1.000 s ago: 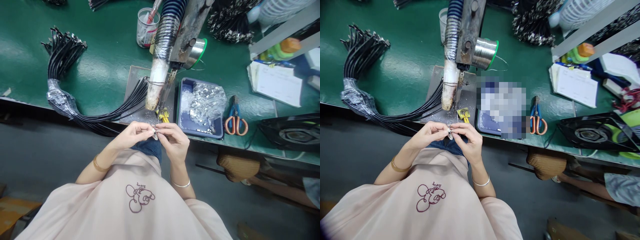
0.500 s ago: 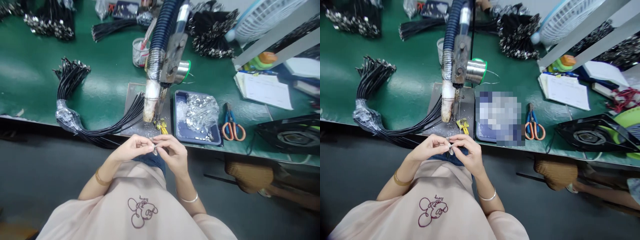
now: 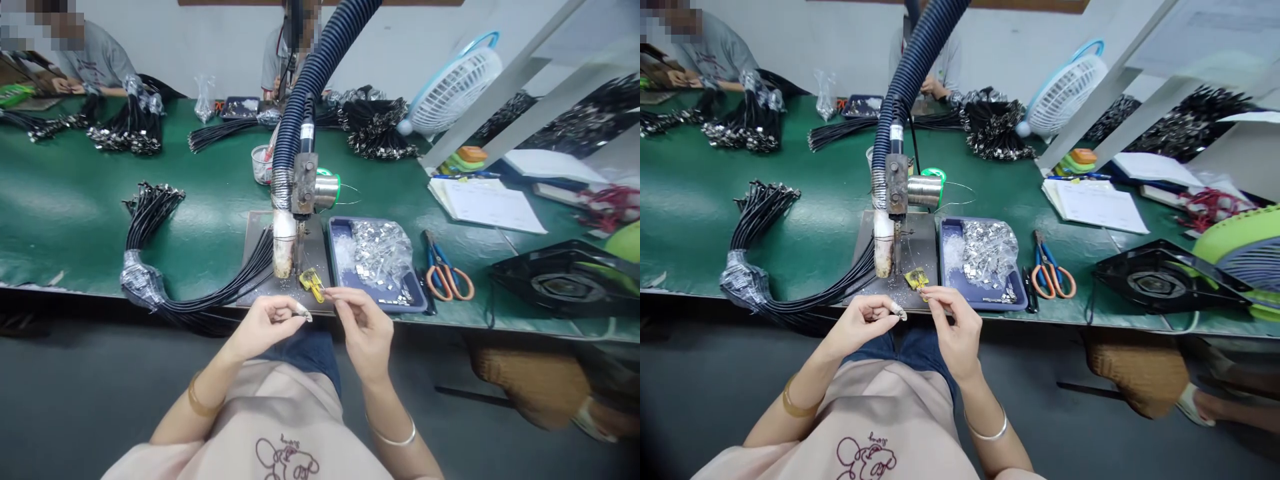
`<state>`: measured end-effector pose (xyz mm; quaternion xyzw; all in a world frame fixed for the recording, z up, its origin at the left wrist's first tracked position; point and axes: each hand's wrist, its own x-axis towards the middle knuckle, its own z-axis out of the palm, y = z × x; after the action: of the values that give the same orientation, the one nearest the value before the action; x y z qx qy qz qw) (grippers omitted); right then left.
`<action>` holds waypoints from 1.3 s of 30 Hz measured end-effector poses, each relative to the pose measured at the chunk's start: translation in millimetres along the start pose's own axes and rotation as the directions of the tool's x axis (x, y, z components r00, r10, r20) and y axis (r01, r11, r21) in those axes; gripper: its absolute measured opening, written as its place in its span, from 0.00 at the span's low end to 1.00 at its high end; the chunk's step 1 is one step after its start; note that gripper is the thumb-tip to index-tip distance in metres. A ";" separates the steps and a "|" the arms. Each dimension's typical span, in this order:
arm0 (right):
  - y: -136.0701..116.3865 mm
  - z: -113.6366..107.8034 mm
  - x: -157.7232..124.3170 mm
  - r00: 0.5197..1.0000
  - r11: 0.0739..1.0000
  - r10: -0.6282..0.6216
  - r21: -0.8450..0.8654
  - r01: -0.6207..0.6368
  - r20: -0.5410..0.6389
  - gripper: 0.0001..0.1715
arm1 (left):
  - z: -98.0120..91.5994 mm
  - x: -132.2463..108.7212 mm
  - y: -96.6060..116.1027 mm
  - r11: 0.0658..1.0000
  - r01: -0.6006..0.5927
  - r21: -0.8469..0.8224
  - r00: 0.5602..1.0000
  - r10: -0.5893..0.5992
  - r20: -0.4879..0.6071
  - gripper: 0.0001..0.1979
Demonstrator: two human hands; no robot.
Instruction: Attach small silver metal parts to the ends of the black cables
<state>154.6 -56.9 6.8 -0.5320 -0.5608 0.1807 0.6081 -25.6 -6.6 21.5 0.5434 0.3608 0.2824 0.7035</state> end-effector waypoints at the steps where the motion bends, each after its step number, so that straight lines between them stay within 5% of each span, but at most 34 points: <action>1: -2.0 -0.8 -0.4 0.998 0.998 -0.063 -0.027 0.063 -0.002 0.09 | 1.0 1.3 1.6 1.000 -0.007 0.000 1.000 0.007 -0.023 0.17; 5: -7.6 1.8 -2.4 0.938 0.932 -0.329 -0.120 0.341 0.111 0.14 | 2.8 7.4 1.7 0.997 -0.025 -0.073 0.993 0.016 -0.116 0.18; 8: -6.4 7.8 -2.7 0.891 0.879 -0.413 -0.176 0.444 0.188 0.14 | 3.0 9.3 -2.0 0.990 -0.016 -0.139 0.985 -0.008 -0.173 0.19; 13: 4.3 13.8 -7.4 0.976 0.968 -0.198 -0.138 0.209 0.088 0.09 | 4.4 9.7 -5.0 0.972 -0.007 -0.235 0.981 -0.039 -0.191 0.20; 17: 9.4 13.5 -12.3 0.991 0.988 -0.104 -0.110 0.112 0.079 0.06 | 4.8 11.0 -6.2 0.977 -0.020 -0.212 0.979 -0.024 -0.204 0.20; 39: 18.0 14.9 -6.4 0.934 0.909 -0.306 -0.237 0.344 0.185 0.10 | 5.7 20.0 -19.7 0.983 -0.096 -0.155 0.960 0.050 -0.276 0.12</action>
<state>146.3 -48.8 -14.5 -0.4932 -0.7030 0.0378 0.5109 -9.3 1.0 -0.8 0.4520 0.4084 0.4089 0.6795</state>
